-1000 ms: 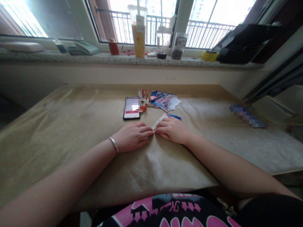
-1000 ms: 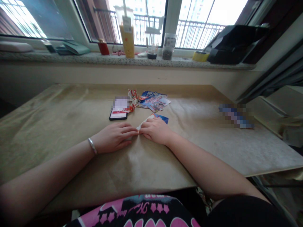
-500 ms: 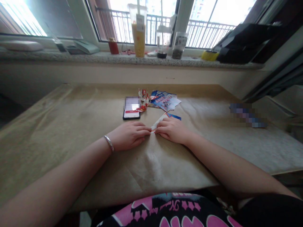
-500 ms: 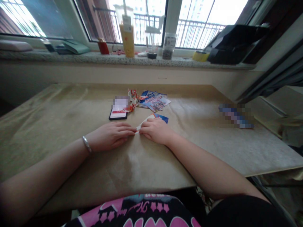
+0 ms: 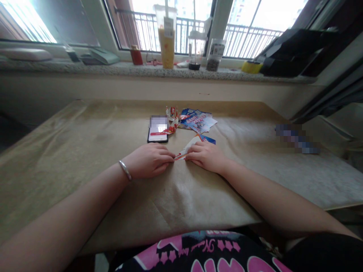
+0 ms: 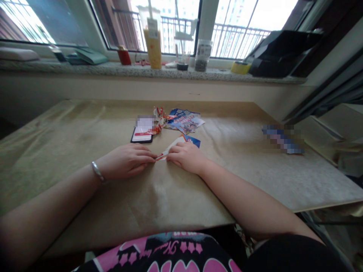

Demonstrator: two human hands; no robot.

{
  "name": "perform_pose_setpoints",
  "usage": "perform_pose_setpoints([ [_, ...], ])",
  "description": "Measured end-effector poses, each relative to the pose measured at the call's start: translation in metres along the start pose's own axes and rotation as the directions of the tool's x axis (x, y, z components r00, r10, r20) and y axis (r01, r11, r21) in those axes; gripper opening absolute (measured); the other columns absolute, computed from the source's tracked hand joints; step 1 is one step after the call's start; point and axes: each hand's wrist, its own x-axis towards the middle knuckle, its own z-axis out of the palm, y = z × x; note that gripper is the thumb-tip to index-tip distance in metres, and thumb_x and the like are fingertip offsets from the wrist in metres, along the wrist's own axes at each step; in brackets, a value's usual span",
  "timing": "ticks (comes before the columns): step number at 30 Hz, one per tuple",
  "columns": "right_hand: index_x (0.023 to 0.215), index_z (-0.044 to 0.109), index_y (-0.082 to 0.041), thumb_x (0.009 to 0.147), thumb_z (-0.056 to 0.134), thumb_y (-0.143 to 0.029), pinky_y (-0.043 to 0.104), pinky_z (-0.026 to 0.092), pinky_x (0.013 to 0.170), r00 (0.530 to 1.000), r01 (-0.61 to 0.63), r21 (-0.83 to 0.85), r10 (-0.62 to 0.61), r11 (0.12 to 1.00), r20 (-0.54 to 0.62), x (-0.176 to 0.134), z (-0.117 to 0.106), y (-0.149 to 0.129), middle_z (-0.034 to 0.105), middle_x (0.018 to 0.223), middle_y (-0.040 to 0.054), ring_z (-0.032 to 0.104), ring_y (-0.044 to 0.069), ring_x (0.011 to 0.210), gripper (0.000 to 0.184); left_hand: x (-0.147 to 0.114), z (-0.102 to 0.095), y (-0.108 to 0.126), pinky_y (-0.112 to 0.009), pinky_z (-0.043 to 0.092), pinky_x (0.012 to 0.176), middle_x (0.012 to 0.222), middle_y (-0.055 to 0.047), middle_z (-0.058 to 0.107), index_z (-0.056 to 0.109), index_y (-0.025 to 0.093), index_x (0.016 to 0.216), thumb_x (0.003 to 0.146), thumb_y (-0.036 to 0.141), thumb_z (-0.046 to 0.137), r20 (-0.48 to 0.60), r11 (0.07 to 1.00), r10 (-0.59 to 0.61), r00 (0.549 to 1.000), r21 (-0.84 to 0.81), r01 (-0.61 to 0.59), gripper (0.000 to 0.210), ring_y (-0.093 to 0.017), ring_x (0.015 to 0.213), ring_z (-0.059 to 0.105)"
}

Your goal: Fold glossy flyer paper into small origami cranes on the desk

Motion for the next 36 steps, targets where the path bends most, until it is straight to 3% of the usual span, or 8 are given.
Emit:
perform_pose_setpoints([
  [5,0.099,0.07,-0.024,0.095,0.046,-0.028,0.03,0.037,0.071,1.0,0.014,0.014,-0.013,1.0,-0.021,0.006,0.004,-0.002,0.069,0.092,0.0047,0.052,0.017,0.081,0.025,-0.002,0.001,-0.002,-0.032,0.05,0.087,0.108,-0.004,0.069,0.068,0.019,0.099,0.089,0.019,0.043,-0.023,1.0,0.003,1.0,-0.022,-0.004,0.027,-0.018,0.098,0.061],
  [10,0.102,0.07,-0.024,0.095,0.046,-0.026,0.03,0.037,0.072,1.0,0.015,0.021,-0.015,1.0,-0.001,0.009,0.005,-0.003,0.068,0.094,0.0052,0.052,0.017,0.083,0.025,-0.004,0.003,-0.004,-0.04,0.044,0.098,0.114,-0.005,0.067,0.066,0.02,0.102,0.088,0.019,0.045,-0.091,1.0,0.025,0.996,-0.009,-0.026,0.027,-0.022,0.107,0.057],
  [14,0.106,0.069,-0.026,0.095,0.046,-0.025,0.03,0.036,0.071,1.0,0.018,0.02,-0.019,1.0,0.013,0.01,0.006,-0.003,0.068,0.096,0.0046,0.051,0.017,0.083,0.025,-0.005,0.008,-0.005,-0.039,0.045,0.097,0.107,-0.006,0.068,0.067,0.019,0.099,0.088,0.019,0.043,-0.091,1.0,0.005,0.996,-0.017,-0.006,0.026,-0.023,0.11,0.055],
  [23,0.112,0.066,-0.028,0.094,0.048,-0.026,0.032,0.035,0.071,0.998,0.021,-0.042,-0.019,0.999,0.059,0.014,0.004,-0.005,0.067,0.101,0.0037,0.051,0.018,0.086,0.026,-0.001,0.017,0.0,-0.039,0.045,0.091,0.105,-0.007,0.067,0.063,0.021,0.116,0.093,0.028,0.045,-0.065,0.998,-0.066,0.996,0.021,0.067,0.03,-0.021,0.098,0.057],
  [36,0.105,0.068,-0.026,0.093,0.049,-0.024,0.031,0.036,0.073,0.998,0.026,-0.043,-0.023,0.999,0.067,0.011,0.0,0.0,0.067,0.095,0.0045,0.052,0.018,0.083,0.023,0.002,0.016,0.003,-0.037,0.044,0.086,0.098,-0.007,0.066,0.065,0.021,0.109,0.092,0.025,0.045,-0.075,0.996,-0.063,0.995,0.063,0.068,0.027,-0.02,0.089,0.056],
])
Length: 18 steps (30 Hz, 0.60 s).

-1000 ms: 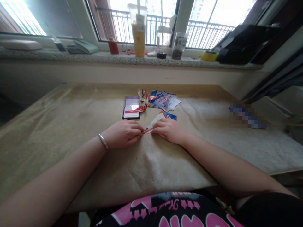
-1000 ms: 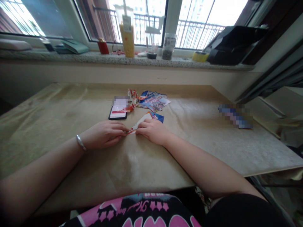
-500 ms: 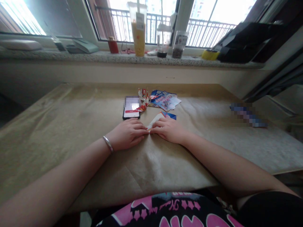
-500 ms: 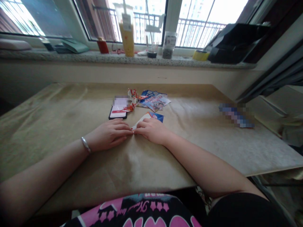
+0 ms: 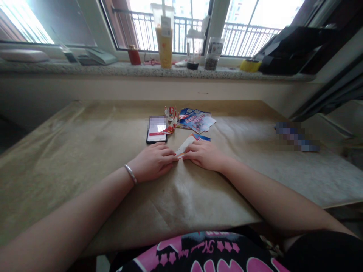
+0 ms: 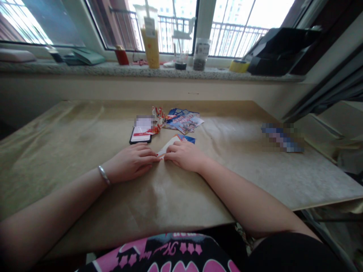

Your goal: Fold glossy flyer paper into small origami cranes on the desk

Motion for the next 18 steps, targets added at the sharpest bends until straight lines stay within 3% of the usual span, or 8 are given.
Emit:
perform_pose_setpoints([
  [6,0.098,0.07,-0.023,0.091,0.049,-0.022,0.03,0.037,0.075,1.0,0.012,0.036,-0.011,0.999,-0.015,-0.003,-0.005,0.005,0.067,0.091,0.0055,0.053,0.017,0.082,0.022,-0.001,0.004,-0.002,-0.033,0.046,0.079,0.099,-0.008,0.065,0.064,0.022,0.113,0.091,0.024,0.047,-0.014,0.999,0.012,1.0,-0.033,-0.013,0.028,-0.02,0.089,0.055],
  [13,0.09,0.071,-0.021,0.09,0.049,-0.02,0.03,0.04,0.075,1.0,0.016,0.055,-0.017,0.998,0.018,-0.005,-0.013,0.01,0.067,0.087,0.0059,0.054,0.017,0.079,0.022,0.0,0.01,-0.001,-0.038,0.047,0.085,0.099,-0.008,0.064,0.061,0.021,0.118,0.09,0.024,0.048,-0.016,0.999,0.031,0.999,0.017,-0.03,0.03,-0.022,0.092,0.056],
  [18,0.095,0.071,-0.021,0.091,0.048,-0.021,0.03,0.042,0.078,1.0,-0.004,0.066,0.003,0.998,0.002,-0.009,-0.006,0.012,0.068,0.091,0.0069,0.056,0.018,0.085,0.023,0.0,0.01,-0.002,-0.039,0.042,0.101,0.123,-0.006,0.061,0.058,0.019,0.119,0.091,0.02,0.047,-0.053,0.997,0.055,0.997,-0.041,-0.057,0.031,-0.023,0.114,0.053],
])
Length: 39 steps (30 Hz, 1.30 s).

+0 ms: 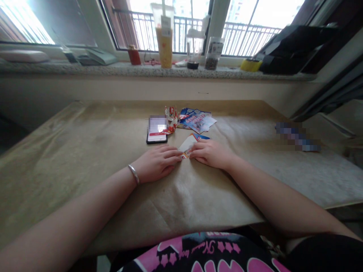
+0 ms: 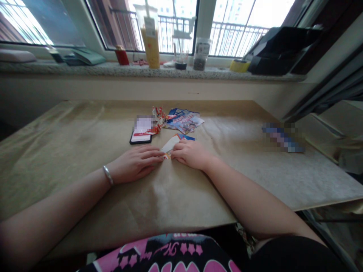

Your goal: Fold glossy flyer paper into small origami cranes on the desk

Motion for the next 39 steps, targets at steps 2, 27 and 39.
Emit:
perform_pose_setpoints([
  [2,0.096,0.07,-0.021,0.091,0.049,-0.02,0.03,0.043,0.079,0.999,-0.017,0.008,0.018,1.0,-0.03,0.0,0.005,-0.001,0.068,0.093,0.0074,0.056,0.018,0.087,0.022,0.0,0.0,-0.001,-0.04,0.04,0.103,0.125,-0.006,0.061,0.058,0.019,0.119,0.091,0.02,0.047,0.008,1.0,0.005,1.0,-0.021,-0.005,0.03,-0.023,0.117,0.051],
  [27,0.083,0.071,-0.021,0.085,0.053,-0.017,0.028,0.042,0.075,0.992,-0.114,-0.006,0.114,0.993,0.061,-0.005,-0.008,0.005,0.069,0.091,0.0058,0.059,0.018,0.085,0.018,-0.001,0.002,-0.001,-0.041,0.044,0.098,0.122,-0.007,0.061,0.057,0.019,0.124,0.091,0.026,0.048,0.054,0.995,-0.085,0.995,-0.046,0.087,0.034,-0.024,0.111,0.053],
  [39,0.083,0.07,-0.021,0.084,0.052,-0.018,0.027,0.038,0.071,0.972,-0.187,-0.044,0.191,0.981,0.134,-0.009,-0.017,0.004,0.067,0.093,0.0054,0.058,0.018,0.087,0.018,-0.001,0.001,-0.002,-0.041,0.045,0.098,0.121,-0.007,0.061,0.057,0.019,0.123,0.091,0.026,0.048,0.047,0.996,-0.076,0.996,-0.045,0.078,0.034,-0.024,0.11,0.053],
])
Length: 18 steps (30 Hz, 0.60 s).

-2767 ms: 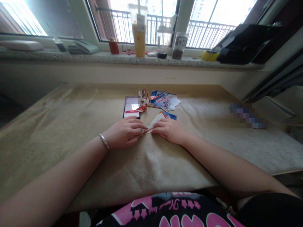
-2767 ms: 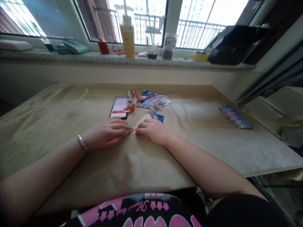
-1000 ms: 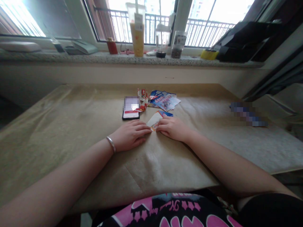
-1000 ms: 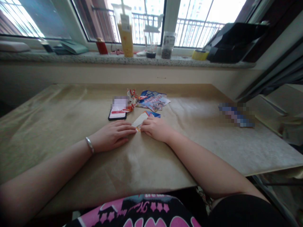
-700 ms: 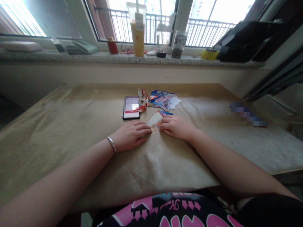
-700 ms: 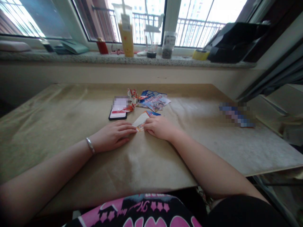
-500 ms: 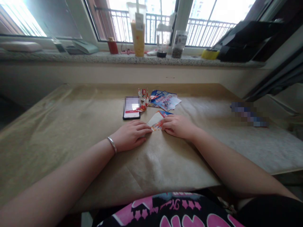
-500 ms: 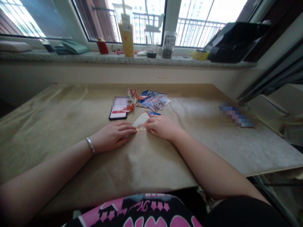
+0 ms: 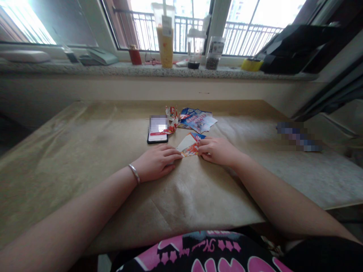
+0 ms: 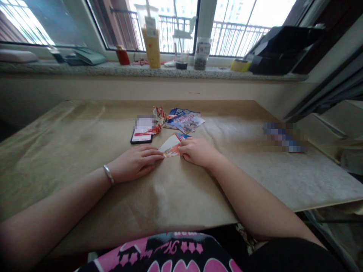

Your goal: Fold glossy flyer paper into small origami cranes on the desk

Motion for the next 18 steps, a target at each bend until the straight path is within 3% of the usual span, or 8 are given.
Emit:
perform_pose_setpoints([
  [18,0.08,0.069,-0.023,0.077,0.053,-0.017,0.025,0.031,0.061,0.989,-0.119,0.008,0.118,0.993,0.086,-0.012,-0.016,0.006,0.068,0.091,0.0017,0.059,0.014,0.076,0.018,-0.002,-0.002,-0.006,-0.037,0.049,0.094,0.119,-0.005,0.065,0.062,0.02,0.114,0.091,0.021,0.046,-0.017,0.997,0.017,1.0,-0.073,-0.018,0.028,-0.02,0.108,0.058],
])
